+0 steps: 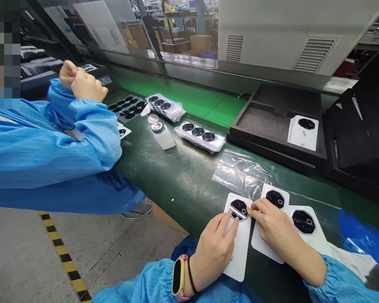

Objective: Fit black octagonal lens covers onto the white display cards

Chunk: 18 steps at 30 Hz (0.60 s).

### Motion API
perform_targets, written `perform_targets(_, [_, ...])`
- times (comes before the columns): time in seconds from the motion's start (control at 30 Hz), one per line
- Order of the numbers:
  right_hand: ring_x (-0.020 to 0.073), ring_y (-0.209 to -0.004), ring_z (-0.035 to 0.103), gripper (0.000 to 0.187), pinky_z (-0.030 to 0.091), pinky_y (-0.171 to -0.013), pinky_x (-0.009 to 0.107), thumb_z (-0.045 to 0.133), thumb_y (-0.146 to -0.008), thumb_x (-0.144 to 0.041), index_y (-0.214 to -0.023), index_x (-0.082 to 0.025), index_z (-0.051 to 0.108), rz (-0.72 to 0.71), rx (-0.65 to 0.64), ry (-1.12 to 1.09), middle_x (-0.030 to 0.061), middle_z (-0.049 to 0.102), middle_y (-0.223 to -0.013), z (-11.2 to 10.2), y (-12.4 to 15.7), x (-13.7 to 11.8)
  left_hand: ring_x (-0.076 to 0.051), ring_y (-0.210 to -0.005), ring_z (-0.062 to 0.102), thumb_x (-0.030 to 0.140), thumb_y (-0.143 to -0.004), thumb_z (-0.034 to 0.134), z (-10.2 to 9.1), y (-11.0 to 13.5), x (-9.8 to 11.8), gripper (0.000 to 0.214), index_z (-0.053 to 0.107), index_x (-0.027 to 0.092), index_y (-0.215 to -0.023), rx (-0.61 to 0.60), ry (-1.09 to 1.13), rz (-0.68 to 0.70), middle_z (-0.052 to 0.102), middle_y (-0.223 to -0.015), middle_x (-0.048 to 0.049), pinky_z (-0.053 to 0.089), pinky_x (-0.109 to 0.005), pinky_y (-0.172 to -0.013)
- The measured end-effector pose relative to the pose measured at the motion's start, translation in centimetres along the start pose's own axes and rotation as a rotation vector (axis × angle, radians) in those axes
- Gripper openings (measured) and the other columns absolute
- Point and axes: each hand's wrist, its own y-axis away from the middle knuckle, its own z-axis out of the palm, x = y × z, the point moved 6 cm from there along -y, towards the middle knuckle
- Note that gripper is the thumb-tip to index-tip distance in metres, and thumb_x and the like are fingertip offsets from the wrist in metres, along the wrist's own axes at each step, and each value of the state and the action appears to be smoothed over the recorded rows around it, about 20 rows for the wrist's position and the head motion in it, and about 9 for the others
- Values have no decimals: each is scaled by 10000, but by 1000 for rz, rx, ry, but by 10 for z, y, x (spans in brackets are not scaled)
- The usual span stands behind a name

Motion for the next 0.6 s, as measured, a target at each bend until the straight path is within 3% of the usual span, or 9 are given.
perform_targets(0.23, [184,-664,519,377,430,-545,276,368,-665,107,-794,-152,611,-28,-1,71,44,568,-694,1,14,-17,-237,-929,617,19,-819,349,1,1,-1,365,613,65,-1066,-29,2,1,650,-1049,-174,593,-369,-761])
perform_targets(0.4, [198,-667,514,351,408,-571,306,375,-662,89,-760,-155,609,-64,12,116,56,568,-691,7,18,-35,-238,-945,604,36,-832,354,2,2,-1,354,613,69,-1071,-14,29,-2,643,-1056,-178,584,-368,-775])
perform_targets(0.5, [185,-652,515,331,415,-578,303,378,-714,62,-770,-158,618,-58,22,30,45,570,-675,8,17,-39,-240,-947,600,48,-844,356,1,3,-1,339,613,67,-1064,0,42,-10,641,-1053,-180,584,-367,-769])
perform_targets(0.6, [165,-671,537,338,454,-596,278,362,-773,40,-797,-172,625,24,40,-108,36,595,-704,2,13,-27,-243,-946,605,63,-860,363,0,2,-2,320,604,60,-1070,-4,59,-15,639,-1056,-182,587,-369,-769])
